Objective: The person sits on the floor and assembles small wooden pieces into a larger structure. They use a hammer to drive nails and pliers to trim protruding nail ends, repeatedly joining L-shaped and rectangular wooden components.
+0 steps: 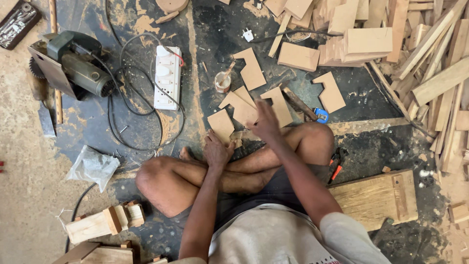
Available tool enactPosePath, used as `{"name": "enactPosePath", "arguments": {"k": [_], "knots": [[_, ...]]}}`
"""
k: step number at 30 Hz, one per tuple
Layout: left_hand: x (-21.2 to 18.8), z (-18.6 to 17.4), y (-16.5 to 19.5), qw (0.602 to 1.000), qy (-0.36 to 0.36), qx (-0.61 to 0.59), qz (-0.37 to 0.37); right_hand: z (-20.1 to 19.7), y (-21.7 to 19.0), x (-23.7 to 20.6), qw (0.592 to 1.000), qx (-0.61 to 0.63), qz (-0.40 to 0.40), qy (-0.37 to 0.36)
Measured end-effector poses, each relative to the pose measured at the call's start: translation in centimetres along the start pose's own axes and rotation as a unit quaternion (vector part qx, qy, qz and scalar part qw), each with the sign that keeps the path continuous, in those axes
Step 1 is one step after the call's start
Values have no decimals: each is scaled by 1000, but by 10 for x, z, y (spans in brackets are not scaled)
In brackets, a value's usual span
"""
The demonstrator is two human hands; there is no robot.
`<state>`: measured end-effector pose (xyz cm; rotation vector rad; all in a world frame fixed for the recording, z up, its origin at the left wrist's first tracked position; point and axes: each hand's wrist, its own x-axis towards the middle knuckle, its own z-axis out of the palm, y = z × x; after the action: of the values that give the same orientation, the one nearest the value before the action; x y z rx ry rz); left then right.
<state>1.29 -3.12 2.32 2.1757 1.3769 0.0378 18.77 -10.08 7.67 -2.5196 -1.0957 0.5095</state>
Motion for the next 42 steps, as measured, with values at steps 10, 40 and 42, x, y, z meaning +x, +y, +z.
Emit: {"name": "enactPosePath", "arguments": {"k": [10,40,42], "knots": [[2,-3,1,999,-28,-15,-13,13,-19,15,995,-73,-31,62],[-7,-105,20,880,-178,-306,318,17,39,-82,654,682,-66,-322],[-10,-106,21,873,-164,-316,333,11,33,-83,647,689,-51,-323]]}}
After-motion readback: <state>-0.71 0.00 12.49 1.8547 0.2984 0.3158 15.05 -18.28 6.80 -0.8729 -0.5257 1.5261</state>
